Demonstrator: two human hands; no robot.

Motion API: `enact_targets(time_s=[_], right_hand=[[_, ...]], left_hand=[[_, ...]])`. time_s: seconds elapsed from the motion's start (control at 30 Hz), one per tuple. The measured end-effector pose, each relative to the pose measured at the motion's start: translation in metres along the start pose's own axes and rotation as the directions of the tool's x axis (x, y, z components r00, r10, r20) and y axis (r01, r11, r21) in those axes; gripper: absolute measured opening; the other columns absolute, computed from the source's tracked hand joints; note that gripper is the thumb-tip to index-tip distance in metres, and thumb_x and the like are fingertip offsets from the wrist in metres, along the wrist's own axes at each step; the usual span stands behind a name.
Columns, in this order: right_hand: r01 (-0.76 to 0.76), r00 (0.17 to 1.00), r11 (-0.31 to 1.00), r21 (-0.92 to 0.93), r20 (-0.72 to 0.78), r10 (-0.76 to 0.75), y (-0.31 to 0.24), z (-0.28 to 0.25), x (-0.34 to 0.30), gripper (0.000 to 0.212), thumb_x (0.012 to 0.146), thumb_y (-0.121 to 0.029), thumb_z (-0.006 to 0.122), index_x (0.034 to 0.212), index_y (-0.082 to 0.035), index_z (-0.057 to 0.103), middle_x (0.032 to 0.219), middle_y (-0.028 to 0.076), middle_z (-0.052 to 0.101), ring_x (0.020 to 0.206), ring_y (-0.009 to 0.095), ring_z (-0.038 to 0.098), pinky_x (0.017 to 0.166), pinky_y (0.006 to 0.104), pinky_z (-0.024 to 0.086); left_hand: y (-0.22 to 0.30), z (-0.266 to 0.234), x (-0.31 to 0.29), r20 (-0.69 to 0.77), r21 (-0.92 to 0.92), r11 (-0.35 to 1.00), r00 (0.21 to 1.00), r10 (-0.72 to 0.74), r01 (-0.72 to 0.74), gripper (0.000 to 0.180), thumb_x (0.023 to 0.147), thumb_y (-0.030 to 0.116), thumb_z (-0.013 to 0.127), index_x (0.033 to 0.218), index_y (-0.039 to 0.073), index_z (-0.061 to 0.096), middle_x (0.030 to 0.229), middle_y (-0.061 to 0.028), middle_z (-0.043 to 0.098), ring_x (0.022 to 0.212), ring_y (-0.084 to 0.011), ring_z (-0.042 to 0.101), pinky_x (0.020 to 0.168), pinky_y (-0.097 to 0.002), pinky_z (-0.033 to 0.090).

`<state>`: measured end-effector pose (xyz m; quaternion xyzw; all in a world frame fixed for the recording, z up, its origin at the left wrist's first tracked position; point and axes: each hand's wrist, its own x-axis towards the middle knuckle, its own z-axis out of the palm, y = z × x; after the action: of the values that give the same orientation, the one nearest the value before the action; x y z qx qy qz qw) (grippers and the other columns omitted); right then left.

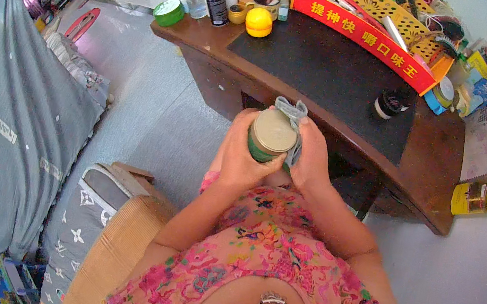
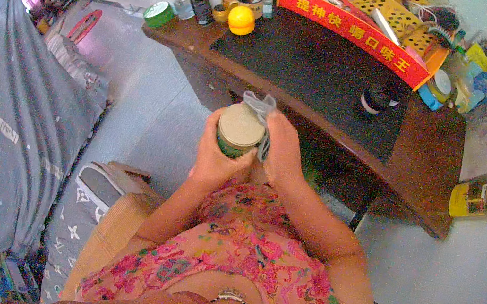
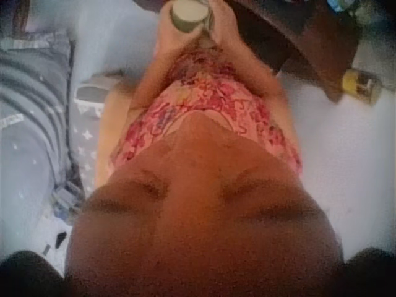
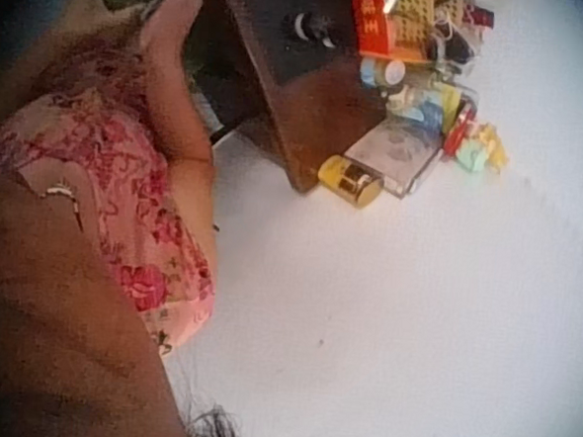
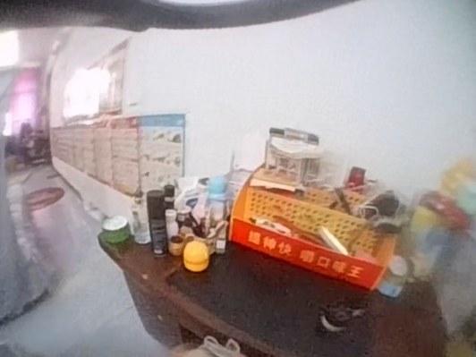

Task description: The person organizes various items on a desk by picking them up, wipes the surface with a cloth, and rearranges bottles, jars, and containers.

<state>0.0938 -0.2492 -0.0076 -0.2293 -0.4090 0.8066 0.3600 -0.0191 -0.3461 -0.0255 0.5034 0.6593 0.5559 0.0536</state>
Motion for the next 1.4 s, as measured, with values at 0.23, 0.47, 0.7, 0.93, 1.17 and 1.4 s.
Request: enact_targets(time_s=[0.23,0.47,0.7,0.93,1.17,1.4], right_hand=[[0.547,0.790,0.526,-0.652,0.194,-0.581,-0.047,-0.026,0.015,0.028,0.106,-0.011,0.050,0.128,0.000,0.063,0.121,0.009,0.069,0.112,0.015,0.062,0.100,0.0319,0.048],[0.531,0.827,0.352,-0.770,0.380,-0.415,-0.106,-0.023,0.021,0.104,0.082,-0.041,0.083,0.158,0.001,0.026,0.152,0.025,0.047,0.144,0.037,0.044,0.119,0.0424,0.034],[0.404,0.688,0.223,-0.887,0.134,-0.713,-0.123,-0.055,-0.026,0.093,0.075,-0.032,0.087,0.147,-0.001,0.036,0.131,0.025,0.062,0.123,0.041,0.062,0.105,0.0456,0.050],[-0.120,0.348,0.200,-0.972,-0.230,-0.909,-0.246,-0.198,-0.036,0.087,0.079,-0.038,0.084,0.143,-0.001,0.039,0.129,0.027,0.064,0.120,0.043,0.063,0.102,0.0482,0.051],[-0.553,0.143,0.302,-0.776,-0.445,-0.884,-0.317,-0.338,0.000,0.083,0.080,-0.042,0.083,0.135,0.003,0.040,0.118,0.030,0.068,0.108,0.046,0.068,0.090,0.0523,0.055],[-0.612,0.116,0.375,-0.697,-0.547,-0.829,-0.317,-0.374,0.042,0.080,0.082,-0.043,0.083,0.130,0.005,0.041,0.117,0.031,0.068,0.108,0.046,0.068,0.090,0.0525,0.055]], left_hand=[[0.012,0.005,0.021,-0.055,-0.056,0.995,0.995,-0.083,0.080,0.092,0.074,0.018,0.091,0.144,0.000,0.035,0.136,-0.0184,0.052,0.127,-0.0288,0.052,0.110,-0.0418,0.041],[0.032,0.028,0.077,0.046,-0.144,0.987,0.996,-0.072,0.078,0.093,0.074,0.020,0.091,0.147,0.001,0.037,0.139,-0.0174,0.054,0.129,-0.0272,0.052,0.112,-0.0399,0.039],[0.050,0.099,0.096,0.264,-0.232,0.905,0.872,0.412,-0.357,0.108,0.071,0.007,0.088,0.157,0.006,0.023,0.156,-0.0170,0.037,0.143,-0.0304,0.040,0.117,-0.0428,0.037],[0.017,0.135,0.117,0.169,-0.205,0.930,0.925,0.341,-0.306,0.072,0.088,-0.004,0.071,0.152,0.002,0.039,0.144,-0.0174,0.048,0.131,-0.0296,0.053,0.104,-0.0395,0.051],[0.009,0.150,0.118,0.151,-0.026,0.959,0.948,0.281,-0.281,0.061,0.088,0.000,0.068,0.145,0.000,0.046,0.132,-0.0211,0.055,0.123,-0.0360,0.056,0.100,-0.0417,0.049],[0.005,0.145,0.119,0.177,0.156,0.913,0.920,0.350,-0.377,0.055,0.088,0.005,0.069,0.140,0.001,0.051,0.133,-0.0211,0.056,0.124,-0.0395,0.054,0.105,-0.0451,0.045]])
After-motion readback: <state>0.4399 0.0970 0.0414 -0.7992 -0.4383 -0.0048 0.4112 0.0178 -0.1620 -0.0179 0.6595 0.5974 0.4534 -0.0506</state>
